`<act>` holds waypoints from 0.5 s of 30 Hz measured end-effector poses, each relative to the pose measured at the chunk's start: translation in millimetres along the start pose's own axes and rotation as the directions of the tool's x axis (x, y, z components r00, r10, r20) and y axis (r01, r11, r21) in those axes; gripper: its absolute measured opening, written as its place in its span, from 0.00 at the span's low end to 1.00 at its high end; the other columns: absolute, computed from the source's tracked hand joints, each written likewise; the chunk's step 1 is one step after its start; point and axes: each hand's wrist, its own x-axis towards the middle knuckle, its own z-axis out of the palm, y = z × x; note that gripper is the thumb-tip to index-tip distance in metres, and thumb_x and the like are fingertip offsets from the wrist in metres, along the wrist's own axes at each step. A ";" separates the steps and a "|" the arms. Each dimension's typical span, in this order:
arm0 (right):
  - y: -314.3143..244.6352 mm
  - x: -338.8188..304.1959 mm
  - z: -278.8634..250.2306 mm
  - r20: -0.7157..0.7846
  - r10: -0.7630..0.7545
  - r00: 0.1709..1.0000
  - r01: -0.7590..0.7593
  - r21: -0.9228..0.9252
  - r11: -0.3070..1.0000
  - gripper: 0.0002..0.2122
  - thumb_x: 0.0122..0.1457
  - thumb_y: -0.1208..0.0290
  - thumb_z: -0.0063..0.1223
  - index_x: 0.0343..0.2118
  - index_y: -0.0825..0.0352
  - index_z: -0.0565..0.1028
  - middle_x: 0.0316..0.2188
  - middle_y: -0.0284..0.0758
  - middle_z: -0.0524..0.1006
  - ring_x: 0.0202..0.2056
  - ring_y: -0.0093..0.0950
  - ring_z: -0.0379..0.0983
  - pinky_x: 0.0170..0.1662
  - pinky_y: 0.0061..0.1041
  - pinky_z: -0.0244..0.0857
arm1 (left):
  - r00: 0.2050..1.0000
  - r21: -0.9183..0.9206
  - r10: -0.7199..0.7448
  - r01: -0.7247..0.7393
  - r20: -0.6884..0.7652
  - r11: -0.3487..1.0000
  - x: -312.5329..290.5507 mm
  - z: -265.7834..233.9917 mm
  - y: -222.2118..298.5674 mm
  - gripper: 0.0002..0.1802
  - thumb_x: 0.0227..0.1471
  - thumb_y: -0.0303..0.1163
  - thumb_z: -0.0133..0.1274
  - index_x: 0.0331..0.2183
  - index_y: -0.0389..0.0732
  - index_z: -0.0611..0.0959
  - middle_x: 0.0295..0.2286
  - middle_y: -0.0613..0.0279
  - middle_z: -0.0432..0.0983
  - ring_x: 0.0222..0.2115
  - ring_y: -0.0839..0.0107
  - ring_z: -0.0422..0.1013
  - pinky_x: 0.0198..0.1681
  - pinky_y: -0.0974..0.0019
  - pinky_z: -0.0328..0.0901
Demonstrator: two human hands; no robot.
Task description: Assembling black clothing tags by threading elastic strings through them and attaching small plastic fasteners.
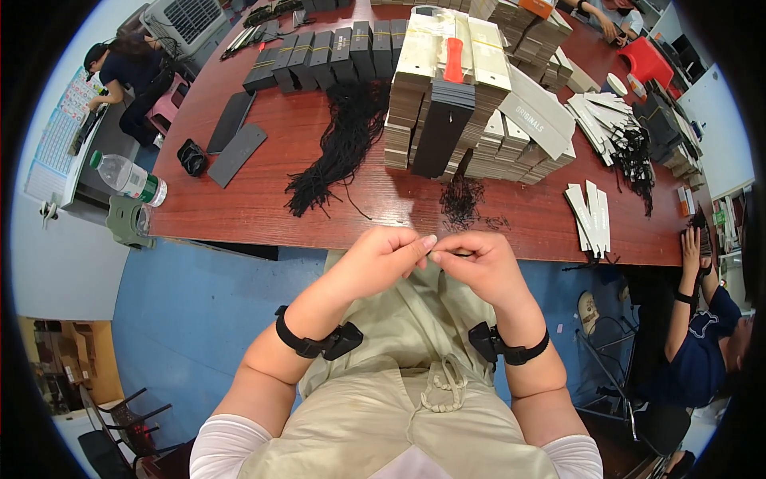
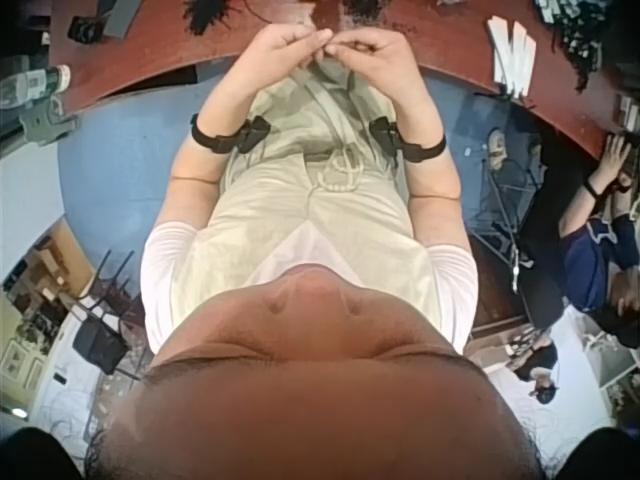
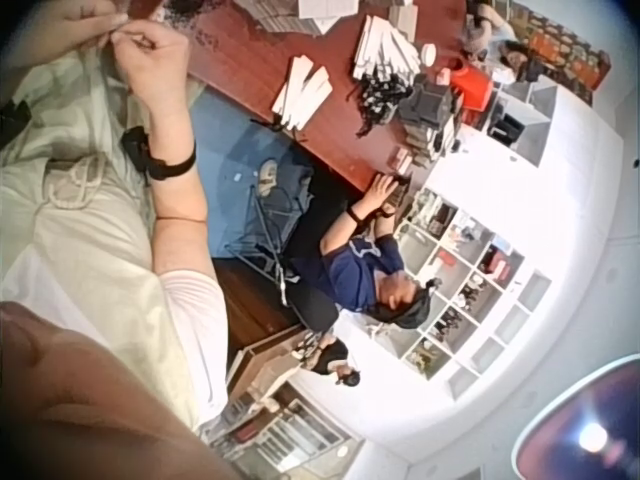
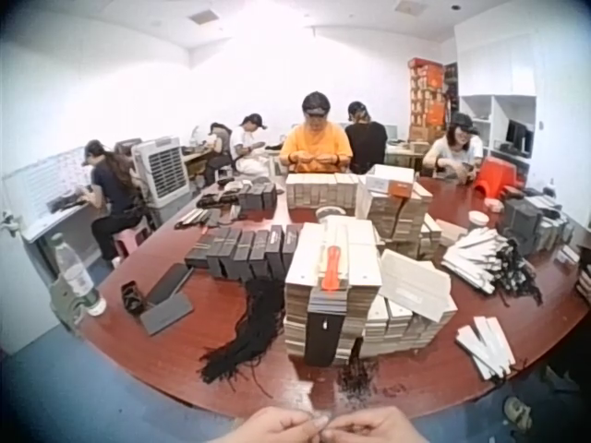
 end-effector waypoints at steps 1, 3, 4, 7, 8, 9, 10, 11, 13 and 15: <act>-1.3 -0.5 0.4 -0.019 0.028 0.999 -0.027 0.021 0.999 0.05 0.52 0.79 0.54 0.32 0.72 0.77 0.25 0.27 0.77 0.26 0.09 0.66 0.27 0.10 0.60 | 1.000 -0.038 0.006 -0.007 -0.022 0.999 0.1 0.6 0.1 0.16 0.56 0.37 0.48 0.22 0.37 0.78 0.16 0.73 0.67 0.18 0.85 0.60 0.22 0.78 0.55; -1.3 -0.8 2.0 -0.038 0.056 0.998 -0.054 0.043 0.998 0.06 0.52 0.79 0.54 0.33 0.72 0.77 0.25 0.27 0.77 0.26 0.09 0.66 0.27 0.10 0.60 | 0.998 -0.059 0.022 -0.026 -0.066 0.998 2.1 2.6 -3.3 0.16 0.56 0.38 0.48 0.23 0.37 0.78 0.15 0.73 0.67 0.18 0.85 0.59 0.21 0.78 0.55; 0.1 -0.5 4.1 -0.070 0.026 0.997 -0.024 0.024 0.999 0.05 0.53 0.79 0.54 0.33 0.72 0.77 0.26 0.28 0.77 0.27 0.10 0.66 0.27 0.10 0.60 | 0.993 -0.080 0.037 -0.046 -0.111 0.996 3.2 3.0 -6.1 0.16 0.55 0.38 0.49 0.23 0.37 0.79 0.14 0.73 0.67 0.17 0.86 0.59 0.20 0.77 0.55; 6.5 -0.1 4.4 -0.110 -0.025 0.994 0.022 -0.030 0.999 0.05 0.53 0.78 0.54 0.32 0.72 0.77 0.26 0.28 0.77 0.27 0.10 0.66 0.27 0.10 0.61 | 0.992 -0.101 0.084 -0.093 -0.094 0.991 6.4 0.6 -16.5 0.12 0.54 0.35 0.50 0.26 0.37 0.79 0.15 0.73 0.68 0.17 0.86 0.59 0.20 0.78 0.55; 8.6 -0.2 3.7 -0.119 -0.044 0.992 0.037 -0.064 0.997 0.05 0.53 0.77 0.54 0.32 0.72 0.76 0.26 0.28 0.76 0.26 0.10 0.66 0.27 0.11 0.60 | 0.992 -0.101 0.084 -0.093 -0.093 0.991 6.2 0.7 -16.0 0.12 0.54 0.35 0.50 0.26 0.37 0.79 0.15 0.73 0.68 0.17 0.86 0.59 0.20 0.78 0.55; 9.7 -0.5 2.9 -0.120 -0.044 0.992 0.036 -0.064 0.997 0.05 0.53 0.77 0.54 0.32 0.72 0.76 0.26 0.28 0.76 0.26 0.10 0.66 0.27 0.11 0.60 | 0.993 -0.097 0.081 -0.090 -0.090 0.991 5.6 0.9 -15.3 0.11 0.54 0.34 0.50 0.26 0.36 0.79 0.15 0.73 0.68 0.18 0.86 0.59 0.21 0.77 0.56; 10.7 -0.8 2.1 -0.125 -0.027 0.992 0.017 -0.081 0.997 0.04 0.53 0.77 0.54 0.31 0.72 0.76 0.26 0.27 0.76 0.25 0.10 0.66 0.27 0.11 0.60 | 0.993 -0.093 0.079 -0.087 -0.087 0.992 4.9 1.2 -14.1 0.09 0.54 0.32 0.50 0.26 0.36 0.78 0.16 0.72 0.68 0.18 0.86 0.59 0.21 0.77 0.56; 11.4 -0.8 1.4 -0.129 -0.011 0.992 -0.002 -0.098 0.995 0.04 0.53 0.77 0.55 0.30 0.71 0.76 0.25 0.27 0.76 0.25 0.10 0.65 0.26 0.12 0.60 | 0.993 -0.093 0.079 -0.087 -0.086 0.992 3.4 0.6 -11.2 0.09 0.54 0.32 0.50 0.26 0.36 0.78 0.16 0.72 0.68 0.18 0.86 0.59 0.21 0.77 0.56; 13.7 -0.1 1.0 -0.127 -0.045 0.991 0.031 -0.107 0.994 0.04 0.53 0.77 0.55 0.30 0.71 0.76 0.24 0.27 0.75 0.25 0.11 0.65 0.27 0.12 0.60 | 0.991 0.098 0.101 -0.093 -0.083 0.991 -0.1 -1.2 -5.2 0.08 0.55 0.28 0.48 0.26 0.36 0.76 0.19 0.73 0.70 0.20 0.86 0.61 0.24 0.79 0.57; 13.3 0.2 0.3 -0.124 -0.079 0.989 0.065 -0.116 0.991 0.04 0.53 0.77 0.55 0.30 0.70 0.76 0.24 0.27 0.75 0.24 0.11 0.64 0.27 0.13 0.60 | 0.985 0.103 0.143 -0.133 -0.093 0.986 -2.8 -0.1 -5.2 0.07 0.54 0.27 0.47 0.26 0.36 0.76 0.20 0.72 0.70 0.21 0.85 0.61 0.24 0.79 0.57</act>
